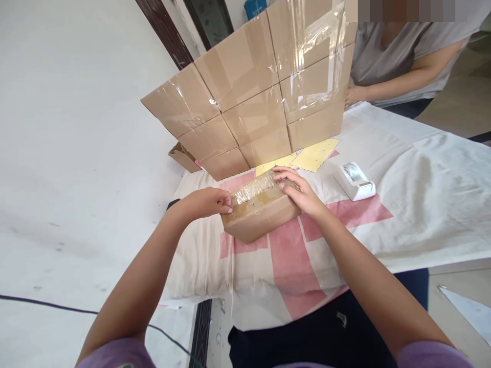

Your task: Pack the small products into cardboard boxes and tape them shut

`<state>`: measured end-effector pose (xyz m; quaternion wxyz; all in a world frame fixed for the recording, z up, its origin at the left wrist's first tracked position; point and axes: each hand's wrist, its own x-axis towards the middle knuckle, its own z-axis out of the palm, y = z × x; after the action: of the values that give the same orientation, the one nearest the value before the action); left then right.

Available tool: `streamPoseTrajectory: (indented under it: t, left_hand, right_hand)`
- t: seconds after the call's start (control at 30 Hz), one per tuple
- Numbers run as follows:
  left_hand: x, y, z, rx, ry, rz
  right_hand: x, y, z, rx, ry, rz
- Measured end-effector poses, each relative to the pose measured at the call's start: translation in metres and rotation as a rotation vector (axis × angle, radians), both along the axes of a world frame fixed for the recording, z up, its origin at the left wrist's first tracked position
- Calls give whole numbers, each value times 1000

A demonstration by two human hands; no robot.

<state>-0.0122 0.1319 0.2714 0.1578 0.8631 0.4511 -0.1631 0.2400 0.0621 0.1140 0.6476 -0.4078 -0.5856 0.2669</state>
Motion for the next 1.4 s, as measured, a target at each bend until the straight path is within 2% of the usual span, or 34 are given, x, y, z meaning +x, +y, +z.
streamPoseTrajectory:
  t: [0.3, 0.37, 0.47, 0.53, 0.7, 0.83, 0.93, 1.0, 1.07, 1.13, 1.2, 1.3, 1.33, 1.4]
  left_hand:
    - [-3, 2, -13, 227, -14, 37]
    - [-10, 8, -20, 259, -68, 62]
    - [-25, 21, -38, 277, -249, 116]
    - [-34, 28, -54, 201, -389, 196]
    - [-50, 25, -80, -214, -686, 371]
    - [-58, 10, -90, -463, -781, 348]
    - [-54, 1, -102, -560, -848, 307]
    - [-43, -2, -113, -569, -1080, 326]
    - [-33, 0, -125, -531, -1399, 436]
    - [-27, 7, -142, -466, -1632, 615]
    - [-29, 18, -162, -416, -1717, 824]
    - [-43, 34, -193, -368, -1740, 1085]
    - [-47, 38, -202, -351, -1740, 1139]
    - [-53, 43, -213, -329, -1741, 1191]
  right_hand:
    - [-2, -5, 4, -7, -2, -8]
    - [-2, -6, 4, -5, -7, -6]
    - [-2, -6, 2, 0, -32, -4]
    - [-1, -7, -1, -13, -52, 7]
    - [7, -16, -6, -186, -199, 113]
    - [11, -48, 2, -153, -312, 171]
    - [13, -89, 4, -129, -292, 105]
    - [21, -126, 0, -139, -306, -4]
    - [38, -169, -7, -106, -312, -186]
    - [64, -210, -13, -81, -260, -453]
    - [98, -238, -15, -29, -159, -840]
    - [154, -242, -6, 112, -58, -1383]
    - [172, -232, -1, 99, -93, -1489]
    - [208, -198, 5, -35, -262, -1570]
